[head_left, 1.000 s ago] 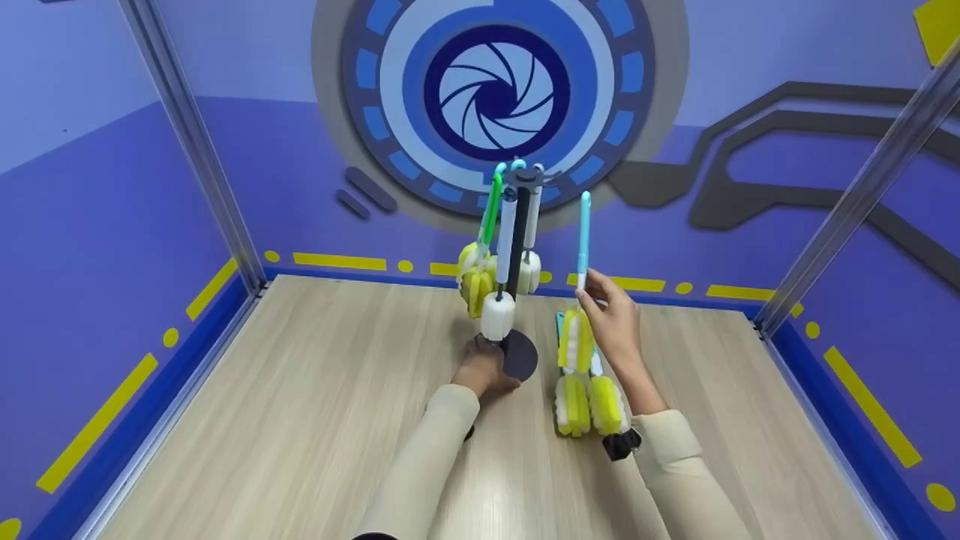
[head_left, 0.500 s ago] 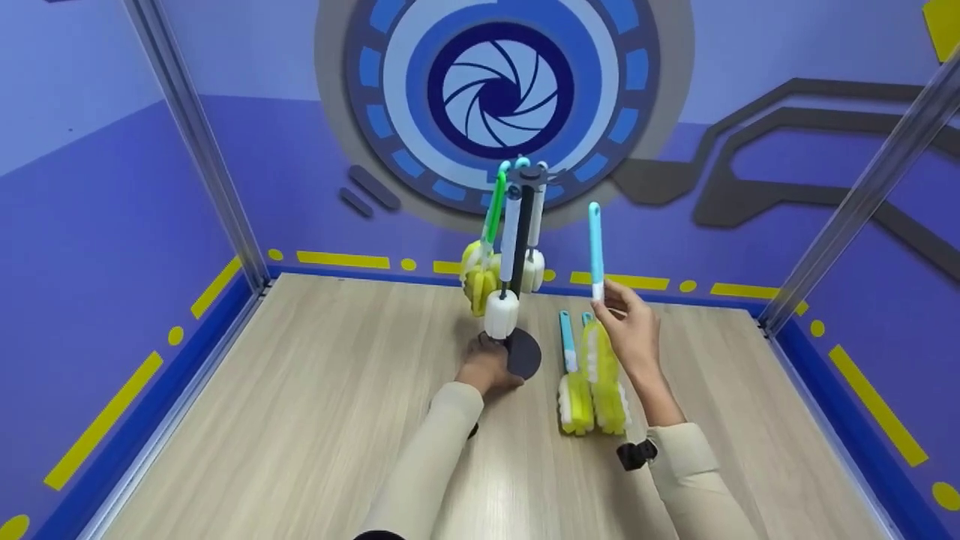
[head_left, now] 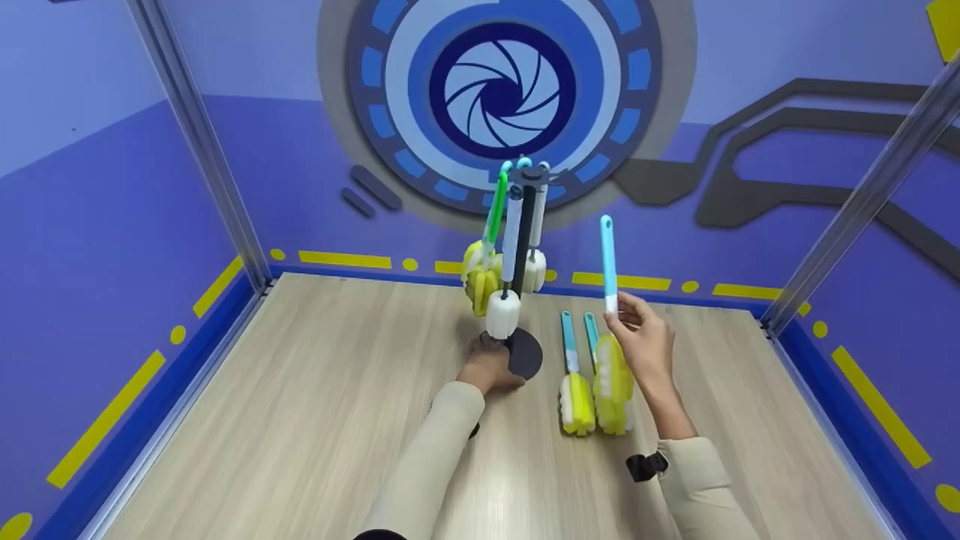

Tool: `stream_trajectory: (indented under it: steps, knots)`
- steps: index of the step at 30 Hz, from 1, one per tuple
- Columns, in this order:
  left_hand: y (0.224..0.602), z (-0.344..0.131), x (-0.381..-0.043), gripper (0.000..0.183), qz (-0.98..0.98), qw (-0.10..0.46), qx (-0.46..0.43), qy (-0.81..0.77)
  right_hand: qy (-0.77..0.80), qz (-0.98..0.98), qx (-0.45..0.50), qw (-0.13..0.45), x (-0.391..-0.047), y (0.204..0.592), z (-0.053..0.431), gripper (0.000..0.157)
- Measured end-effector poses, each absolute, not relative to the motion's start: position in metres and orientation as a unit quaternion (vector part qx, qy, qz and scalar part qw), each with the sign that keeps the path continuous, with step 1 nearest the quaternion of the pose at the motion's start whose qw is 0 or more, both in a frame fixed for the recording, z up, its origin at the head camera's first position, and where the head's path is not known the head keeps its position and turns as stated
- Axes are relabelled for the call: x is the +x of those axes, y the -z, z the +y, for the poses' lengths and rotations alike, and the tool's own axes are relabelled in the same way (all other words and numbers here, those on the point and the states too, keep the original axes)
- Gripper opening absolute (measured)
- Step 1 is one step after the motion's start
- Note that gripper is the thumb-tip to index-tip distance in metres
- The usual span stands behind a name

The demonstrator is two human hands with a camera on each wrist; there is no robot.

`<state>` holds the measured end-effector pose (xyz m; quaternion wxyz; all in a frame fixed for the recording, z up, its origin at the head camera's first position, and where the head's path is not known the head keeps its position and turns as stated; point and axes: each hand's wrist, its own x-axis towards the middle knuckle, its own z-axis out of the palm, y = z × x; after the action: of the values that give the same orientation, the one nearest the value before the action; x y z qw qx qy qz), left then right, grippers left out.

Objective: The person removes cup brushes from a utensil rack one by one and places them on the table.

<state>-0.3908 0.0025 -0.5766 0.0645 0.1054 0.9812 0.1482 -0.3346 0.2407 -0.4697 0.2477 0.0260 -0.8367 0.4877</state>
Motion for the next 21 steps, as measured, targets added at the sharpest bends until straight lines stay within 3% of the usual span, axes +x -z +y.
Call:
stream_trajectory:
  steps: [21]
  knots:
    - [0.576, 0.003, -0.390, 0.100, 0.984, 0.062, 0.104, -0.132, -0.446, -0.867, -0.044, 0.220, -0.329, 0.488, 0.273, 0.041]
